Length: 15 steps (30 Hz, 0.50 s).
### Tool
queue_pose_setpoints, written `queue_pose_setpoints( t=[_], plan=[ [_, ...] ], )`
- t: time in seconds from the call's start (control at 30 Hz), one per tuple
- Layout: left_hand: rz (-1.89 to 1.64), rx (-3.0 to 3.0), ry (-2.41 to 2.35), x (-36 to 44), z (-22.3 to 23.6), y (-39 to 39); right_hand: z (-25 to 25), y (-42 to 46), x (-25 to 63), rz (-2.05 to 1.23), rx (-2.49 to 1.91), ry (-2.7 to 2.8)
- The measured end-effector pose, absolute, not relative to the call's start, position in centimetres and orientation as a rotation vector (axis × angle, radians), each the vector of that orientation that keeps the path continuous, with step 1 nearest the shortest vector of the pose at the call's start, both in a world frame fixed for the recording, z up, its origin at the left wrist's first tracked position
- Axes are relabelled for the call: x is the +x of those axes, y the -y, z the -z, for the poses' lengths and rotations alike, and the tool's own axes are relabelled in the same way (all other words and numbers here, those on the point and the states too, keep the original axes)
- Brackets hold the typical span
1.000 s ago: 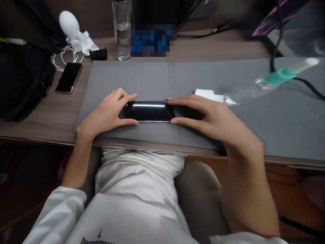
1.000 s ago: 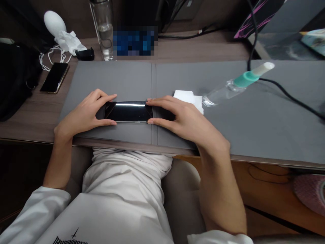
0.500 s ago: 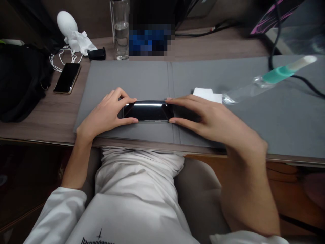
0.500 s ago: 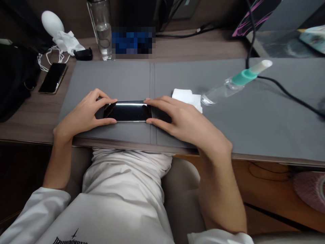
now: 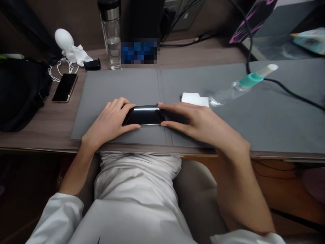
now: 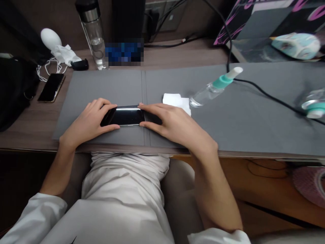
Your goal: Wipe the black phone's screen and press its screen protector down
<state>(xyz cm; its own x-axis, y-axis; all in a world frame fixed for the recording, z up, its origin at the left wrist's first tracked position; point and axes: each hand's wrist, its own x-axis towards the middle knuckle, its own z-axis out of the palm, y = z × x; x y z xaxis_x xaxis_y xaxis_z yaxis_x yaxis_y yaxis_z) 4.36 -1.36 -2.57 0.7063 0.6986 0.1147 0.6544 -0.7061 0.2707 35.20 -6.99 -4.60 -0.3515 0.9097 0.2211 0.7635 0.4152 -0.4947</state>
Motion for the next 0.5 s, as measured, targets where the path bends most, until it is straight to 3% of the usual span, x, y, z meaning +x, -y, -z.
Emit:
queue_pose_setpoints(
  t=[0.27,0.5],
  plan=[
    [-0.38,2.505,-1.14,4.4,3.4,1.0,3.7,7.2,33.0,-0.21,-1.263,2.304],
    [-0.383,2.404,-1.304,4.6,3.8,1.0,3.6,6.0,27.6,-0.297,-1.058,2.45]
  ],
)
